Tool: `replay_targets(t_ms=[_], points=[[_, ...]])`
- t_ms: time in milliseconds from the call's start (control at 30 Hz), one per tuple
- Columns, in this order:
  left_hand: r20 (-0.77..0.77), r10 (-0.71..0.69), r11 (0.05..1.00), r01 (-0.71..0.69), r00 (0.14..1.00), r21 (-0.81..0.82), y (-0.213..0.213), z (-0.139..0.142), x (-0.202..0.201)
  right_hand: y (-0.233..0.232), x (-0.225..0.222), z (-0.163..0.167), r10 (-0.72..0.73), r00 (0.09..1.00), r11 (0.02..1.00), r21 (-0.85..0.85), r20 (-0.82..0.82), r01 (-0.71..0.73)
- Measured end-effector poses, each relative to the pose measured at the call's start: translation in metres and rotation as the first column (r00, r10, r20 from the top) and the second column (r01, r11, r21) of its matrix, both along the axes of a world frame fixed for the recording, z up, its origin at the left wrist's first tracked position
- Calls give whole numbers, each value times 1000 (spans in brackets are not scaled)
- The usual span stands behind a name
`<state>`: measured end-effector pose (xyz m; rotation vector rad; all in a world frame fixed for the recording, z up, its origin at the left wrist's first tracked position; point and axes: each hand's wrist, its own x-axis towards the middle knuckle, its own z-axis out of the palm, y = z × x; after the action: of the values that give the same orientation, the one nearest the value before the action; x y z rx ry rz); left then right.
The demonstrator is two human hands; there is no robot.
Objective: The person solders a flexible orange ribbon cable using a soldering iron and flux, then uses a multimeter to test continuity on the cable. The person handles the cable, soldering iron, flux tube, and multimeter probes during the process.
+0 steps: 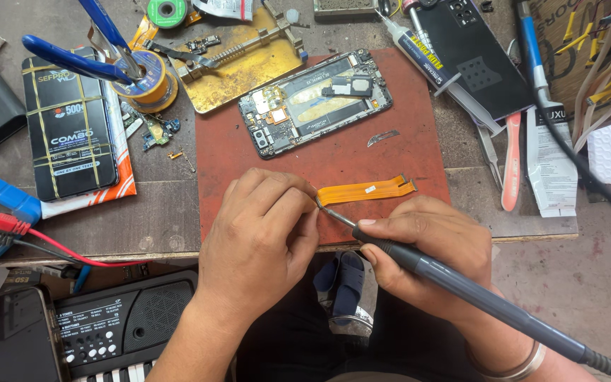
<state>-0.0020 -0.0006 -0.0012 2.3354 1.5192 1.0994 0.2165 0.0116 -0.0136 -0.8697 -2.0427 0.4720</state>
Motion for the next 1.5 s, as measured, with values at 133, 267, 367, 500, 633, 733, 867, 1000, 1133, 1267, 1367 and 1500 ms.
replay_targets(t_ms=[133,267,367,500,633,733,867,1000,1133,1267,1367,1500], points=[[-5,1,1000,-1,1000,-2,0,0,0,-2,2,-2,-8,999,999,-51,-36,6],[2,-3,1000,3,1000,-3,0,0,0,-3,3,-2,13,999,999,-38,-49,-15],[7,-4,1000,4,1000,-1,0,0,-1,-2,4,-3,25,997,999,-36,-73,-27],[12,-5,1000,5,1000,-10,0,0,-1,0,5,-2,34,994,997,-64,-103,-40],[7,-7,1000,7,1000,-11,0,1,-1,0,5,0,15,999,999,-35,-44,-16],[7,-6,1000,6,1000,2,0,1,0,0,3,1,-4,999,1000,11,-53,5],[6,-7,1000,7,1000,-5,0,1,0,0,0,2,-2,999,1000,23,-41,3],[9,-6,1000,6,1000,-8,0,0,-1,0,-1,3,-24,1000,1000,19,-8,24],[9,-10,1000,10,1000,2,0,0,-1,0,-1,4,-31,999,1000,-1,7,31],[9,-8,1000,8,1000,0,0,0,-1,0,-2,2,-47,999,999,7,-8,47],[9,-8,1000,8,1000,0,-1,0,-1,-1,-3,2,-45,999,999,18,-10,45],[8,-5,1000,5,1000,1,0,0,-1,-1,-4,3,-51,999,999,15,-15,51]])
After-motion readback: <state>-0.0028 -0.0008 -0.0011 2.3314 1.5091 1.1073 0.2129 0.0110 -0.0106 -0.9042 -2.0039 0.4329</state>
